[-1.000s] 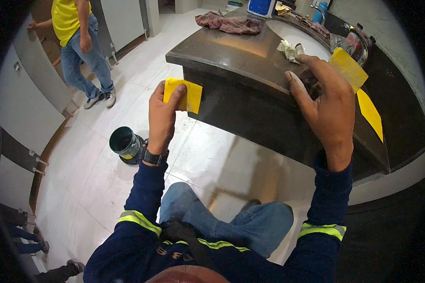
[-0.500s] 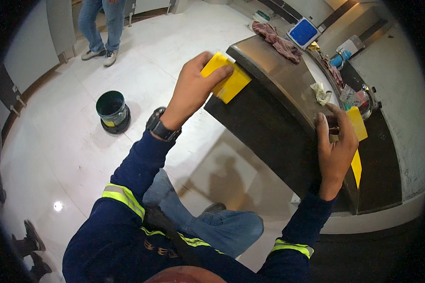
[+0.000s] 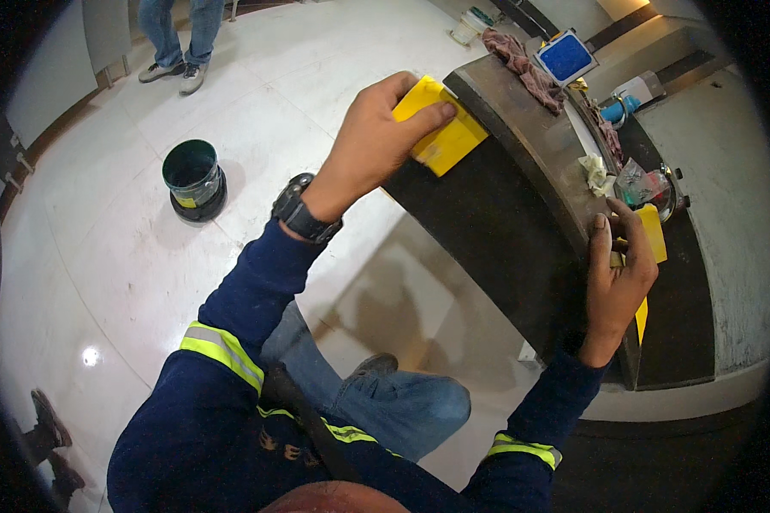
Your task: The person kneels and sands the edge of a dark countertop using a yellow sanding pad. They repeatedly rub the pad along the curved edge, occasionally folding the pad or switching hands, while other workers are visible in the background.
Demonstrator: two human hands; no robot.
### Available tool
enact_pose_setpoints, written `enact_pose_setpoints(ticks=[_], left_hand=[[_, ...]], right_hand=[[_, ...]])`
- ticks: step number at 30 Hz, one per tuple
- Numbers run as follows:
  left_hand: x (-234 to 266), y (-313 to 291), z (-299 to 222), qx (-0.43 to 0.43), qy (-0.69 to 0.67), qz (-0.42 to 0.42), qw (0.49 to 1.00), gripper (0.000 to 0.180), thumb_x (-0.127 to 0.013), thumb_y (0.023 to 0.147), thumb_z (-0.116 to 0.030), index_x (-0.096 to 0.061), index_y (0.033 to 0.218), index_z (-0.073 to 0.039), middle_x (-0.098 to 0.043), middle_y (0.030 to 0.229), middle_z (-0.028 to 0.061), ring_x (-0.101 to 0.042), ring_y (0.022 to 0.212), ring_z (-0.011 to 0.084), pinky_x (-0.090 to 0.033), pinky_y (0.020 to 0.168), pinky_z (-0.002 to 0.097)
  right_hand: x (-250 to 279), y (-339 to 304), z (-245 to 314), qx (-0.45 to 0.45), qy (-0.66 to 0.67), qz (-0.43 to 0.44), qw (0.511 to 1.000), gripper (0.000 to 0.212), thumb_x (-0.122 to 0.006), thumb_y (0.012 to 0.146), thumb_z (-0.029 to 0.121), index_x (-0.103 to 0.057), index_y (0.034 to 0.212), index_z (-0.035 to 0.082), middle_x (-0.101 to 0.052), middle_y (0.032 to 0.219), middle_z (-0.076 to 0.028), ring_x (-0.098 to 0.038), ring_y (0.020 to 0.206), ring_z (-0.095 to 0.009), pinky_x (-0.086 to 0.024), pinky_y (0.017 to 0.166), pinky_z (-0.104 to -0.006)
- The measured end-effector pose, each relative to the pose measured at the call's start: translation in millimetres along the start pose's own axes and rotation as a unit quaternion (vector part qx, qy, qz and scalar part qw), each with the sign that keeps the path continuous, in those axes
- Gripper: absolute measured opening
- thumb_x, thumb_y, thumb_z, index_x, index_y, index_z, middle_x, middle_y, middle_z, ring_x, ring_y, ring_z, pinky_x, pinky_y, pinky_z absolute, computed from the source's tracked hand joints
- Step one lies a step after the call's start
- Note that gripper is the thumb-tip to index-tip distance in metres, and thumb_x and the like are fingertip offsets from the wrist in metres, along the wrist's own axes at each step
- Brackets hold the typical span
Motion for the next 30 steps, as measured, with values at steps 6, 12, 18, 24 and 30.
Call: enact_pose_setpoints(ticks=[6,12,18,24,30], left_hand=[[4.5,-5.6,7.5,0.007,-0.008,0.008,1.0,0.043,-0.074,0.092,-0.037,-0.068,0.104,0.004,-0.071,0.087,0.0118,-0.067,0.078,0.0174,-0.054,0.073,0.031],[2.6,-6.3,8.9,0.03,-0.03,0.013,0.999,0.043,-0.074,0.092,-0.038,-0.067,0.103,0.004,-0.069,0.084,0.0115,-0.066,0.077,0.016,-0.053,0.073,0.0309],[2.7,-5.4,-6.1,-0.049,-0.027,-0.011,0.998,0.044,-0.074,0.093,-0.038,-0.066,0.101,0.004,-0.067,0.082,0.0109,-0.063,0.075,0.015,-0.052,0.072,0.0293],[2.4,-7.4,10.3,0.111,-0.009,0.042,0.993,0.035,-0.074,0.094,-0.033,-0.067,0.102,0.0,-0.068,0.086,0.0064,-0.062,0.077,0.0119,-0.052,0.073,0.0291],[4.2,-4.0,4.1,0.02,-0.014,0.033,0.999,0.039,-0.075,0.092,-0.033,-0.066,0.1,0.004,-0.067,0.082,0.0108,-0.064,0.074,0.0153,-0.052,0.07,0.0305]], right_hand=[[-0.3,-0.3,-1.4,0.007,-0.028,-0.001,1.0,0.028,-0.065,0.1,0.025,-0.072,0.119,0.007,-0.075,0.106,-0.013,-0.072,0.1,-0.022,-0.055,0.09,-0.0366],[0.2,0.0,-1.9,0.012,-0.002,-0.008,1.0,0.027,-0.066,0.099,0.025,-0.073,0.118,0.007,-0.075,0.104,-0.013,-0.072,0.098,-0.022,-0.055,0.089,-0.0367],[0.3,0.3,-0.5,0.01,-0.011,-0.008,1.0,0.026,-0.066,0.098,0.023,-0.073,0.118,0.007,-0.075,0.102,-0.012,-0.072,0.096,-0.021,-0.055,0.086,-0.034],[1.5,1.8,3.2,0.008,0.017,-0.007,1.0,0.025,-0.067,0.097,0.02,-0.073,0.117,0.006,-0.075,0.099,-0.012,-0.072,0.093,-0.02,-0.055,0.084,-0.0323],[3.2,1.5,5.9,0.01,0.025,-0.013,1.0,0.027,-0.07,0.095,0.021,-0.073,0.116,0.005,-0.074,0.098,-0.012,-0.071,0.09,-0.021,-0.054,0.081,-0.0311]])
Point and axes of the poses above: each hand's wrist, its own y-axis towards the middle knuckle, its own x-axis out of the back of the hand, z = x × y, the point moved 6 cm from there along y, towards the middle knuckle
